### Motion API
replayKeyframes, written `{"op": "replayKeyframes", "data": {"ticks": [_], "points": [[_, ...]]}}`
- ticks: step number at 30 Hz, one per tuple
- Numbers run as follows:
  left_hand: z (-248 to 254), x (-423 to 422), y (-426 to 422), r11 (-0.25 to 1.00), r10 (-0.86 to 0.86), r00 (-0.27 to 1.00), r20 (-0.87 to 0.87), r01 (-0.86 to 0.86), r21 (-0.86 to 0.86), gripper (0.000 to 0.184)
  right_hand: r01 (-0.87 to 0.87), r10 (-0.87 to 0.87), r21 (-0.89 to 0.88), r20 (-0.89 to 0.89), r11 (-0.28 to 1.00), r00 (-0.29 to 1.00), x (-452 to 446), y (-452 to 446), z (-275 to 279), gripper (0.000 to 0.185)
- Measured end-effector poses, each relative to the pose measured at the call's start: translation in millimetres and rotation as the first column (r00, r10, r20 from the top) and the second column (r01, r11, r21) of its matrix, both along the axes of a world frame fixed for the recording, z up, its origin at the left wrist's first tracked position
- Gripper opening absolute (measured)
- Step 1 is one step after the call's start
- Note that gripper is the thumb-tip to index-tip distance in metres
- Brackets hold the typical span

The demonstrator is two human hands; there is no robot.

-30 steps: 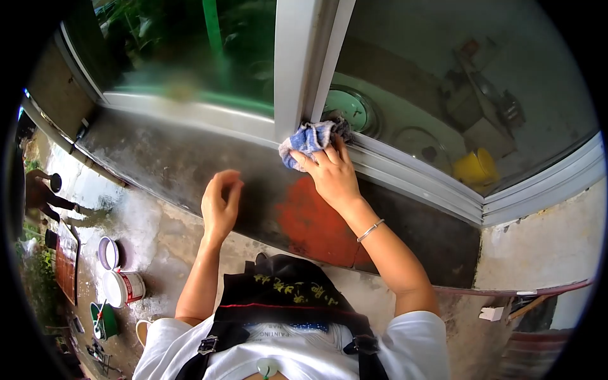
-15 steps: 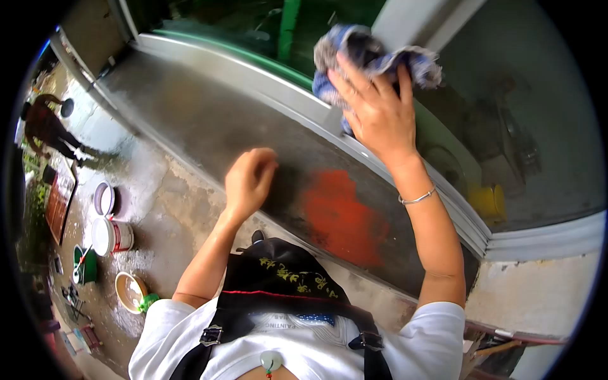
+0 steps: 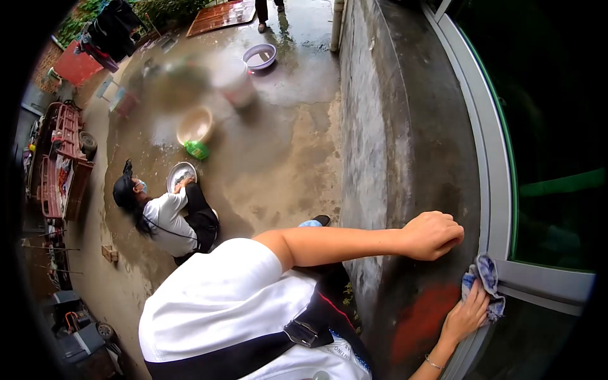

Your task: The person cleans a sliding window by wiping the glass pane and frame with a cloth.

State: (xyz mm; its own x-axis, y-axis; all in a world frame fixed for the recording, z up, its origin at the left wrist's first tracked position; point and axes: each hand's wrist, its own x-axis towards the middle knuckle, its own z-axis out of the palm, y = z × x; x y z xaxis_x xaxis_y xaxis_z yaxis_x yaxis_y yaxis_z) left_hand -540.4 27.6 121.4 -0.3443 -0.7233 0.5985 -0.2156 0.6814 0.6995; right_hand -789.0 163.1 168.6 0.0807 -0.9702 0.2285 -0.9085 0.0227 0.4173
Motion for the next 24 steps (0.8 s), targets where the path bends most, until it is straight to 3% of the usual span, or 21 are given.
{"op": "replayKeyframes", "data": {"ticks": [2, 4, 10, 12, 16, 18, 21, 24], "points": [[-1, 0, 2, 1.0, 0.011, 1.0, -0.019, -0.01, 0.023, 0.004, 0.035, -0.036, -0.046, -0.026, 0.998, 0.999, -47, 42, -8, 0.05], [2, 1, 2, 1.0, 0.005, 0.999, -0.041, -0.004, 0.021, 0.003, 0.089, -0.051, -0.109, 0.313, 0.99, 0.949, -68, 72, -2, 0.047], [5, -4, 5, 0.996, 0.083, 0.996, -0.018, -0.082, 0.039, 0.002, 0.084, -0.079, -0.059, 0.081, 0.995, 0.994, -48, 62, 4, 0.049], [2, -7, 2, 0.996, 0.086, 0.996, -0.012, -0.086, 0.028, 0.002, -0.068, 0.067, -0.144, -0.015, 0.987, 0.998, -35, 22, 0, 0.05], [-3, -9, 0, 0.993, 0.118, 0.993, -0.013, -0.119, -0.014, 0.001, -0.012, 0.026, -0.172, 0.079, 0.985, 0.997, -24, -23, -13, 0.05], [2, -11, -1, 0.991, 0.132, 0.991, 0.035, -0.133, 0.019, 0.002, -0.059, 0.071, -0.299, 0.029, 0.952, 0.997, -18, -23, -16, 0.049], [1, -13, -2, 0.989, 0.142, 0.985, 0.099, -0.146, 0.03, 0.003, -0.079, 0.12, -0.309, 0.117, 0.948, 0.986, -17, -24, -12, 0.048], [-3, -16, -5, 0.986, 0.164, 0.98, 0.109, -0.163, -0.016, 0.004, -0.014, 0.06, -0.254, 0.175, 0.967, 0.983, -15, -28, -6, 0.048]]}}
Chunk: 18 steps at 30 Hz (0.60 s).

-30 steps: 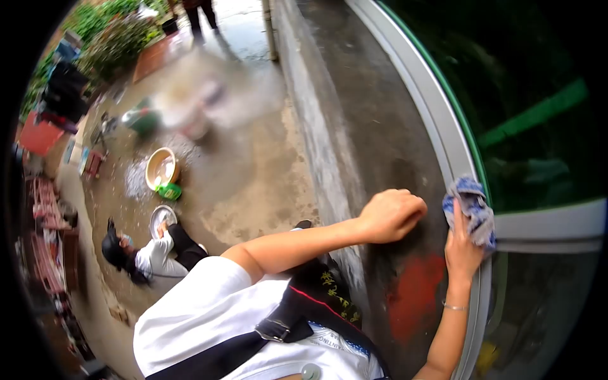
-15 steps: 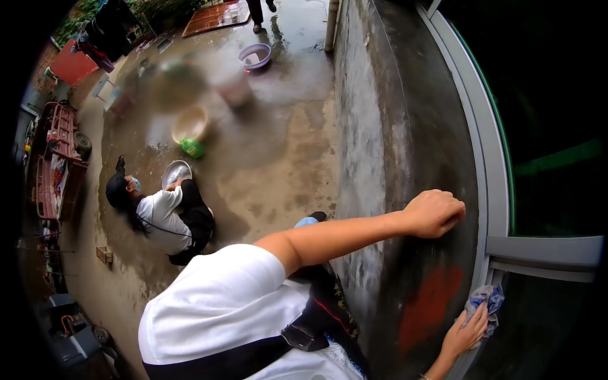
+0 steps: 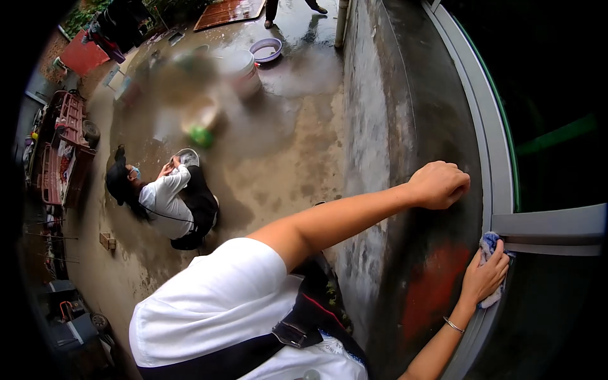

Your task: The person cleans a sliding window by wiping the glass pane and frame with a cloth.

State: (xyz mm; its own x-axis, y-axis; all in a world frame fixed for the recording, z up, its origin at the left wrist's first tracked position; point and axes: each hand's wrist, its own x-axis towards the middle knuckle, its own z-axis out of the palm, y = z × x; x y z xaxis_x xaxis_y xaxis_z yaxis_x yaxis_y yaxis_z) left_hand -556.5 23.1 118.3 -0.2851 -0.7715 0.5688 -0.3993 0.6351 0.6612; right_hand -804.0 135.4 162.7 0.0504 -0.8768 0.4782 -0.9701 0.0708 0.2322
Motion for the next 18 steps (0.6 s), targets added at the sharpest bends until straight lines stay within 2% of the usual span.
{"op": "replayKeyframes", "data": {"ticks": [1, 2, 5, 8, 12, 13, 15, 18], "points": [[2, 17, -3, 0.999, 0.035, 0.999, 0.013, -0.035, 0.013, 0.005, 0.009, -0.009, -0.001, 0.03, 1.0, 1.0, 7, -2, 8, 0.048], [5, 10, 2, 1.0, -0.019, 0.999, 0.039, 0.019, 0.009, 0.005, -0.072, 0.069, 0.048, 0.061, 0.996, 0.996, 8, 8, 12, 0.049], [8, 13, 2, 0.998, -0.062, 0.998, -0.015, 0.062, 0.011, 0.006, -0.059, 0.053, 0.061, 0.099, 0.996, 0.994, -7, 25, 14, 0.046], [10, 21, 4, 0.988, -0.124, 0.988, -0.092, 0.132, 0.08, 0.007, 0.06, -0.071, 0.07, 0.158, 0.996, 0.985, -38, 82, 11, 0.043], [12, 19, 5, 0.99, -0.11, 0.994, -0.007, 0.11, 0.089, 0.009, 0.262, -0.274, 0.092, 0.154, 0.961, 0.949, -86, 203, 15, 0.044], [15, 39, 4, 0.996, -0.047, 0.999, 0.02, 0.045, 0.082, 0.009, 0.27, -0.283, 0.093, 0.189, 0.958, 0.94, -97, 211, 10, 0.044], [13, 4, 11, 0.992, -0.107, 0.993, -0.044, 0.11, 0.061, 0.007, 0.417, -0.428, 0.097, 0.156, 0.904, 0.89, -115, 287, 21, 0.045], [14, 6, 17, 0.999, -0.002, 1.0, -0.029, 0.004, 0.041, 0.004, 0.407, -0.418, 0.094, 0.202, 0.909, 0.886, -131, 309, 3, 0.048]]}}
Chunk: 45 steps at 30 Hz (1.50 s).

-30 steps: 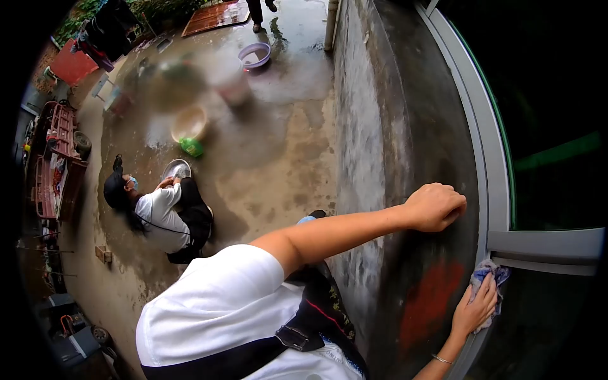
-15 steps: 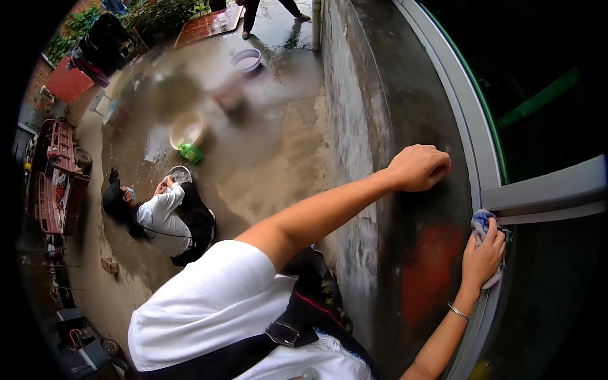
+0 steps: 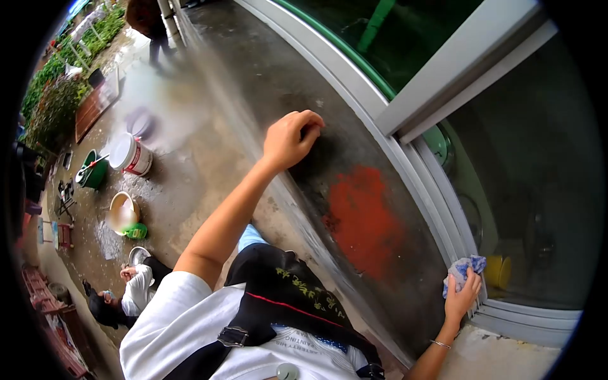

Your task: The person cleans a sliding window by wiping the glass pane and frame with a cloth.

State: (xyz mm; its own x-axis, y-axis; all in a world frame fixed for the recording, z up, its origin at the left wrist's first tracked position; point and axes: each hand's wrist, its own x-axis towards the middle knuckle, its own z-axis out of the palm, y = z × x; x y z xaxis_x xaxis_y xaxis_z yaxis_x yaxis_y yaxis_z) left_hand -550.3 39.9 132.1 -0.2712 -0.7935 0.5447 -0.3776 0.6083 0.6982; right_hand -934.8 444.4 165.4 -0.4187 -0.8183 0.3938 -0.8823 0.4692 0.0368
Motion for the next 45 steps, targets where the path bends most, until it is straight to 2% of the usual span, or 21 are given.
{"op": "replayKeyframes", "data": {"ticks": [4, 7, 8, 10, 11, 12, 15, 16, 18, 19, 20, 22, 23, 26, 31, 34, 36, 39, 42, 44, 45], "points": [[5, -3, -4, 0.996, 0.025, 0.999, -0.019, -0.027, -0.083, 0.004, -0.121, 0.121, 0.009, -0.139, 0.993, 0.983, 12, -46, -6, 0.048], [6, -6, -7, 0.997, -0.033, 0.999, -0.006, 0.032, -0.074, 0.005, -0.301, 0.3, 0.0, -0.095, 0.954, 0.949, 94, -190, 14, 0.049], [7, -2, -6, 0.998, -0.012, 1.0, 0.005, 0.012, -0.067, 0.005, -0.3, 0.296, -0.02, -0.112, 0.954, 0.949, 89, -193, 5, 0.049], [11, -5, -6, 0.994, -0.069, 0.998, 0.004, 0.069, -0.083, 0.005, -0.418, 0.412, -0.028, -0.124, 0.908, 0.903, 136, -282, 17, 0.048], [12, -2, -5, 0.996, -0.037, 0.999, 0.013, 0.038, -0.077, 0.005, -0.425, 0.413, -0.056, -0.15, 0.904, 0.898, 134, -285, 12, 0.046], [12, -2, -4, 0.997, -0.03, 0.999, 0.02, 0.031, -0.075, 0.005, -0.329, 0.321, -0.034, -0.142, 0.944, 0.936, 142, -305, 8, 0.043], [8, 0, -6, 0.992, -0.049, 0.999, -0.007, 0.048, -0.113, 0.006, -0.334, 0.298, -0.168, -0.207, 0.927, 0.932, 146, -299, -1, 0.042], [7, -1, -6, 0.99, -0.072, 0.997, -0.02, 0.069, -0.12, 0.007, -0.35, 0.341, -0.185, -0.081, 0.918, 0.937, 134, -275, 5, 0.045], [6, 0, -6, 0.989, -0.076, 0.997, -0.016, 0.073, -0.125, 0.007, -0.314, 0.315, -0.186, -0.025, 0.931, 0.949, 130, -258, 8, 0.048], [6, -1, -9, 0.988, -0.096, 0.995, -0.029, 0.092, -0.124, 0.007, -0.245, 0.231, -0.165, -0.103, 0.955, 0.968, 124, -228, 3, 0.049], [7, 0, -9, 0.986, -0.105, 0.994, -0.036, 0.099, -0.131, 0.007, -0.222, 0.211, -0.16, -0.084, 0.962, 0.974, 128, -227, 6, 0.052], [7, 0, -9, 0.984, -0.117, 0.993, -0.007, 0.115, -0.134, 0.007, -0.227, 0.189, -0.099, -0.292, 0.969, 0.937, 131, -211, 0, 0.055], [8, 1, -8, 0.981, -0.125, 0.992, 0.031, 0.128, -0.146, 0.009, -0.23, 0.192, -0.103, -0.289, 0.968, 0.938, 134, -209, -2, 0.056], [11, -1, -9, 0.971, -0.128, 0.985, 0.114, 0.148, -0.189, 0.009, -0.246, 0.207, -0.11, -0.282, 0.963, 0.937, 146, -234, 1, 0.056], [10, -2, -8, 0.96, -0.126, 0.985, 0.119, 0.151, -0.235, 0.008, -0.348, 0.32, -0.124, -0.199, 0.929, 0.926, 162, -295, 5, 0.05], [5, 1, -9, 0.965, -0.124, 0.984, 0.125, 0.149, -0.214, 0.007, -0.336, 0.312, -0.121, -0.178, 0.934, 0.933, 166, -278, 14, 0.05], [3, 2, -11, 0.969, -0.134, 0.983, 0.122, 0.156, -0.193, 0.006, -0.247, 0.236, -0.113, -0.102, 0.962, 0.966, 153, -242, 15, 0.05], [4, 0, -11, 0.973, -0.147, 0.983, 0.109, 0.164, -0.162, 0.006, -0.089, 0.064, -0.129, -0.184, 0.988, 0.981, 131, -179, 9, 0.045], [11, 7, -8, 0.962, -0.113, 0.973, 0.202, 0.158, -0.223, 0.006, 0.011, -0.045, -0.184, -0.184, 0.983, 0.982, 140, -172, -2, 0.041], [11, 2, -17, 0.959, -0.135, 0.969, 0.208, 0.181, -0.22, 0.005, -0.106, 0.084, -0.243, -0.102, 0.964, 0.991, 163, -229, 0, 0.037], [11, 4, -7, 0.962, -0.129, 0.967, 0.219, 0.176, -0.208, 0.005, -0.049, 0.032, -0.234, -0.077, 0.971, 0.997, 160, -213, -1, 0.039]]}}
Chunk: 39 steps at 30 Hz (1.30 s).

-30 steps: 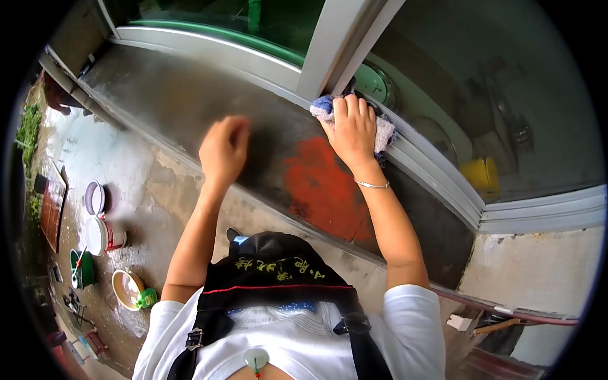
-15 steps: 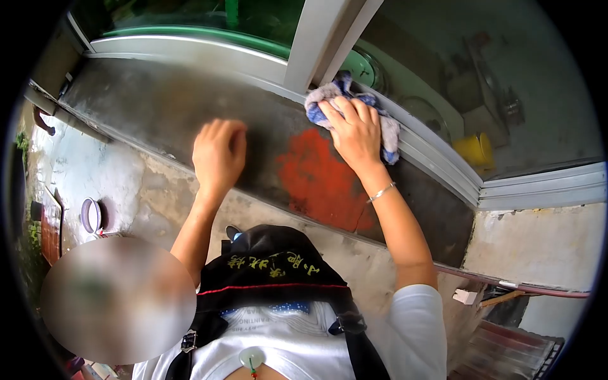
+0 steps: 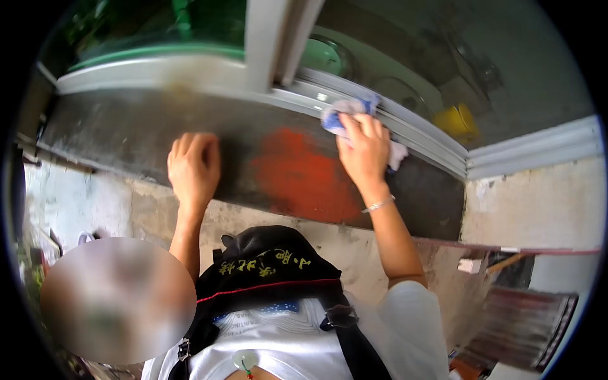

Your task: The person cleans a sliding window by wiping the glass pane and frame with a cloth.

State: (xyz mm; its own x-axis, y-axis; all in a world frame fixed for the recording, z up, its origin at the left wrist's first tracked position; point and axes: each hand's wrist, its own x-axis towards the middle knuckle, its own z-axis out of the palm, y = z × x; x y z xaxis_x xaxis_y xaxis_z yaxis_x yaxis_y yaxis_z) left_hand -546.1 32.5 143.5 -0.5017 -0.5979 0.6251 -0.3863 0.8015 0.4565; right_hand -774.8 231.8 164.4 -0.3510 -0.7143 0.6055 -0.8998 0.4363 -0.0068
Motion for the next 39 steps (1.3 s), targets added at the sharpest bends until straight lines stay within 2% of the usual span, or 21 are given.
{"op": "replayKeyframes", "data": {"ticks": [3, 4, 6, 7, 9, 11, 13, 15, 16, 18, 19, 21, 23, 25, 27, 30, 32, 34, 35, 37, 39], "points": [[-1, -9, -2, 0.997, -0.075, 0.997, 0.006, 0.075, 0.034, 0.006, -0.065, 0.063, 0.019, 0.067, 0.998, 0.996, 5, -28, 2, 0.046], [0, -4, -4, 0.997, -0.073, 0.997, 0.007, 0.073, 0.038, 0.006, -0.026, 0.025, 0.011, 0.062, 1.0, 0.998, -6, -19, 3, 0.046], [-4, -4, -3, 0.997, -0.072, 0.997, 0.018, 0.072, 0.021, 0.007, -0.069, 0.071, -0.041, 0.058, 0.997, 0.996, -17, -2, 1, 0.046], [-7, 5, -12, 0.997, -0.068, 0.997, 0.032, 0.067, 0.044, 0.007, -0.022, 0.024, -0.032, 0.069, 0.999, 0.997, -18, 7, 6, 0.038], [-11, -4, -6, 0.998, -0.054, 0.997, 0.059, 0.051, 0.043, 0.007, 0.123, -0.123, 0.001, 0.037, 0.992, 0.992, -53, 61, 4, 0.035], [-11, -6, -5, 0.999, -0.048, 0.996, 0.074, 0.046, 0.027, 0.007, 0.289, -0.286, 0.024, -0.076, 0.957, 0.955, -91, 123, -2, 0.035], [-11, -6, -5, 0.999, -0.042, 0.997, 0.065, 0.041, 0.021, 0.006, 0.557, -0.548, 0.103, -0.098, 0.824, 0.83, -129, 193, -3, 0.037], [-11, -6, -6, 0.999, -0.04, 0.997, 0.061, 0.039, 0.015, 0.006, 0.7, -0.686, 0.059, -0.162, 0.711, 0.71, -157, 258, -13, 0.039], [-12, -7, -6, 0.999, -0.041, 0.998, 0.054, 0.04, 0.01, 0.006, 0.698, -0.684, 0.057, -0.162, 0.713, 0.712, -163, 270, -20, 0.039], [-11, -7, -5, 0.999, -0.033, 0.998, 0.062, 0.033, 0.006, 0.005, 0.729, -0.723, -0.088, -0.249, 0.679, 0.644, -174, 286, -31, 0.038], [-11, -7, -5, 1.0, -0.029, 0.997, 0.072, 0.03, -0.002, 0.005, 0.727, -0.722, -0.088, -0.25, 0.681, 0.645, -174, 279, -31, 0.038], [-11, -8, -4, 0.999, -0.029, 0.997, 0.072, 0.03, -0.012, 0.005, 0.832, -0.834, -0.053, -0.045, 0.552, 0.55, -156, 235, -30, 0.035], [-11, -9, -3, 0.999, -0.036, 0.997, 0.071, 0.038, -0.029, 0.005, 0.79, -0.788, 0.026, -0.046, 0.613, 0.614, -113, 178, -15, 0.031], [-11, -10, -3, 0.999, -0.003, 0.995, 0.104, 0.008, -0.048, 0.006, 0.653, -0.653, 0.026, -0.016, 0.757, 0.757, -76, 132, -10, 0.033], [-9, -10, -2, 0.999, -0.022, 0.995, 0.097, 0.026, -0.041, 0.006, 0.31, -0.311, -0.041, -0.037, 0.95, 0.95, -49, 98, -4, 0.037], [-9, -6, -4, 0.998, -0.057, 0.997, 0.055, 0.058, -0.026, 0.007, 0.184, -0.183, -0.015, 0.055, 0.983, 0.982, -63, 95, 1, 0.041], [-8, -4, -3, 0.998, -0.056, 0.998, 0.023, 0.057, -0.021, 0.007, 0.326, -0.328, -0.055, -0.027, 0.944, 0.944, -90, 111, 0, 0.032], [-5, -4, -1, 0.999, -0.053, 0.999, -0.003, 0.053, 0.009, 0.007, 0.517, -0.521, -0.071, -0.108, 0.853, 0.847, -109, 130, -7, 0.038], [-4, -5, -1, 0.999, -0.048, 0.999, -0.009, 0.048, 0.014, 0.007, 0.585, -0.604, -0.162, -0.118, 0.795, 0.788, -110, 127, -9, 0.038], [-4, -8, -2, 0.999, -0.033, 0.999, 0.01, 0.033, -0.01, 0.006, 0.63, -0.647, -0.159, -0.11, 0.76, 0.754, -106, 116, -15, 0.036], [-4, -9, -2, 1.0, 0.011, 0.998, 0.062, -0.011, -0.012, 0.004, 0.569, -0.58, -0.16, -0.035, 0.807, 0.814, -101, 95, -18, 0.035]]}}
